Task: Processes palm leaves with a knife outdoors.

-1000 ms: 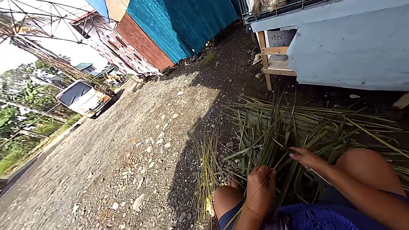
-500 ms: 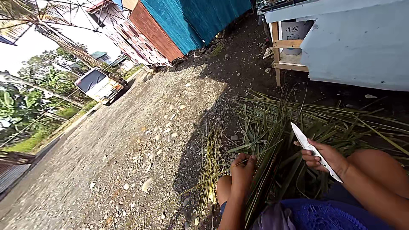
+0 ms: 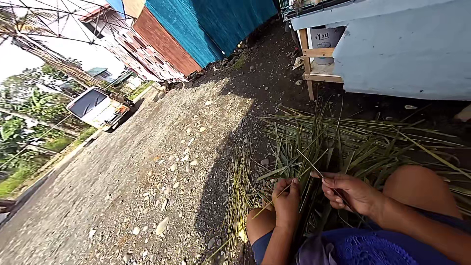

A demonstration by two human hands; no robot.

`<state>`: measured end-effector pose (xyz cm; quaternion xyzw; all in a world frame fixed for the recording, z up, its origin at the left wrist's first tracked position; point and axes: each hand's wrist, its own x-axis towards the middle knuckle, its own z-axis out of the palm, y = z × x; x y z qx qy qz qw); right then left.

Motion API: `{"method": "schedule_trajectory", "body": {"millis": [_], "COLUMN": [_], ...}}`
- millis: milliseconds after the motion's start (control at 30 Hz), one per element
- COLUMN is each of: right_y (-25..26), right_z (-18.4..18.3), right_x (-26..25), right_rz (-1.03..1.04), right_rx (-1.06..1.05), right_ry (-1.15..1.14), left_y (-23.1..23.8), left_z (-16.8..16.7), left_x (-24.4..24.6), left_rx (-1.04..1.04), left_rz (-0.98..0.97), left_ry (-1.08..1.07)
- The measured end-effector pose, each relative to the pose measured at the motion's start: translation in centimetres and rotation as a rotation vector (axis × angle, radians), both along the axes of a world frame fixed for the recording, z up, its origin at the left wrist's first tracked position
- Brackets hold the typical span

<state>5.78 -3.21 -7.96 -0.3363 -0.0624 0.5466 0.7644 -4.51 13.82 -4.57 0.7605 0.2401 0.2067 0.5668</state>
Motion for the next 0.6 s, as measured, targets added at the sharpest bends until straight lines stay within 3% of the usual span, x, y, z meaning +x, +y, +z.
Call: {"method": "schedule_trajectory", "body": {"millis": [100,267,467,600], "right_y": [0.5,0.4,-0.3,-0.7], "right_z": [0.9,0.2,-1.8,-3.3], "right_x": [-1.0,-0.5,3.6,6.1], "right_rz": [0.067,0.032,-0.289,-0.456], "right_rx": [0.022,0.031,-0.099,-0.301], "right_ry": [-0.095,0.003,0.056,0.044], "left_y": [-0.9,-0.6,-0.6,-0.2], "left_z": [-0.2,-0.6,0.1,-0.2], "left_x": [0.1,-0.3,-1.1,-1.3], "left_rx": [0.032,0.112,0.001,0.067], "left_rz": [-0.101,-0.207,-0.267,-0.284], "left_ry": [-0.039,-0.091,-0.145,-0.15]}}
